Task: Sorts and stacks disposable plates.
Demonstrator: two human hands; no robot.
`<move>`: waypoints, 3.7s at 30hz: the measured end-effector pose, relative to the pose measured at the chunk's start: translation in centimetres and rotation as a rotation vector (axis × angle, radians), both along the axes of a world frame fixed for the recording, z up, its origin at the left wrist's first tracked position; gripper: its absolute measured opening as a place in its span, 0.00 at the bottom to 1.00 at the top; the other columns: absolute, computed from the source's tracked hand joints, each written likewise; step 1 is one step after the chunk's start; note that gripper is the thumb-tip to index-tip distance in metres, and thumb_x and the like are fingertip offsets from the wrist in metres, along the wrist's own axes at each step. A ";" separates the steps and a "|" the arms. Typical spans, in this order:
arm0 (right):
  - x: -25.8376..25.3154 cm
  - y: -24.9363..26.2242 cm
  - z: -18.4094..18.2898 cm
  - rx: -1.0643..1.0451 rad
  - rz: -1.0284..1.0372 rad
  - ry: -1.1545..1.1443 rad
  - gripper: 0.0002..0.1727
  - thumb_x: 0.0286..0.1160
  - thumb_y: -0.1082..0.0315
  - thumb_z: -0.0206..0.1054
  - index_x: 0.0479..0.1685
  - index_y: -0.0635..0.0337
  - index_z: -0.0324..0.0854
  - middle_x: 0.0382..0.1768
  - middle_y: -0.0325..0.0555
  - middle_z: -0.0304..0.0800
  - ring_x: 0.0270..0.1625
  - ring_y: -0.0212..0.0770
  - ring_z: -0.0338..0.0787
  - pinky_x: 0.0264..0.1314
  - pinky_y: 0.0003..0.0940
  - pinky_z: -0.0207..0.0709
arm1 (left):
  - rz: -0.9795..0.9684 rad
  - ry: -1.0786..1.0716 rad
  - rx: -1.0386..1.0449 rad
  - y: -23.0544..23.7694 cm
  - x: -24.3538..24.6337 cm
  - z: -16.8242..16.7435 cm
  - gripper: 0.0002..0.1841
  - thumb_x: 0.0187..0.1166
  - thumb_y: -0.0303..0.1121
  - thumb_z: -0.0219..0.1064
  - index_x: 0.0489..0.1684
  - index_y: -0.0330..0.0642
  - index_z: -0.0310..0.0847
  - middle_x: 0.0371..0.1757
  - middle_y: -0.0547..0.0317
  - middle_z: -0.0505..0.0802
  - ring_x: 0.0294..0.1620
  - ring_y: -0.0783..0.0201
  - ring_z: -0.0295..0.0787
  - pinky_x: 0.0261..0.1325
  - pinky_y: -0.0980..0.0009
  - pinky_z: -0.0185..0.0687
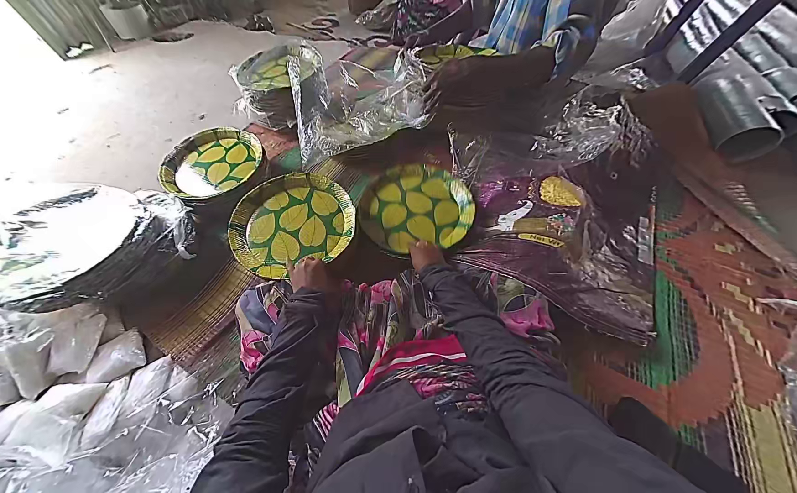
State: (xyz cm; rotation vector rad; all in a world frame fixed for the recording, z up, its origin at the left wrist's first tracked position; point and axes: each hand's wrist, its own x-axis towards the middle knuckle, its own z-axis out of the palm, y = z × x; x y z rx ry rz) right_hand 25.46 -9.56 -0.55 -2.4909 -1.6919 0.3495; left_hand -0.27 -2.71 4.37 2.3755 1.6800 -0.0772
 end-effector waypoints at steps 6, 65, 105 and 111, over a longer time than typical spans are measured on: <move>-2.2 -1.3 1.4 0.321 0.012 0.057 0.48 0.64 0.87 0.68 0.93 0.59 0.56 0.93 0.65 0.53 0.93 0.73 0.52 0.86 0.76 0.51 | -0.228 -0.480 0.708 -0.4 -1.5 -2.4 0.12 0.79 0.20 0.61 0.53 0.25 0.88 0.54 0.31 0.95 0.61 0.34 0.93 0.78 0.36 0.72; 0.6 -1.1 -0.5 0.227 -0.053 -0.131 0.16 0.82 0.82 0.55 0.57 0.73 0.87 0.54 0.70 0.92 0.68 0.69 0.87 0.76 0.61 0.73 | -0.051 -0.031 0.074 0.3 -0.3 -1.2 0.12 0.83 0.24 0.61 0.55 0.30 0.89 0.64 0.35 0.91 0.73 0.37 0.84 0.77 0.40 0.74; 0.7 0.0 -1.2 -0.157 0.111 0.077 0.42 0.89 0.38 0.53 0.94 0.55 0.55 0.96 0.50 0.50 0.97 0.58 0.47 0.92 0.69 0.42 | 1.050 -1.706 -0.051 6.2 -5.8 -3.0 0.28 0.83 0.31 0.65 0.80 0.31 0.64 0.68 0.35 0.84 0.59 0.51 0.88 0.59 0.54 0.88; -3.1 0.4 4.9 0.471 0.298 -0.058 0.64 0.48 0.59 0.91 0.93 0.62 0.55 0.93 0.66 0.50 0.96 0.70 0.44 0.89 0.78 0.38 | 0.683 -1.416 -0.226 5.0 -5.0 -3.0 0.29 0.80 0.28 0.68 0.78 0.27 0.65 0.65 0.35 0.86 0.57 0.52 0.89 0.62 0.53 0.87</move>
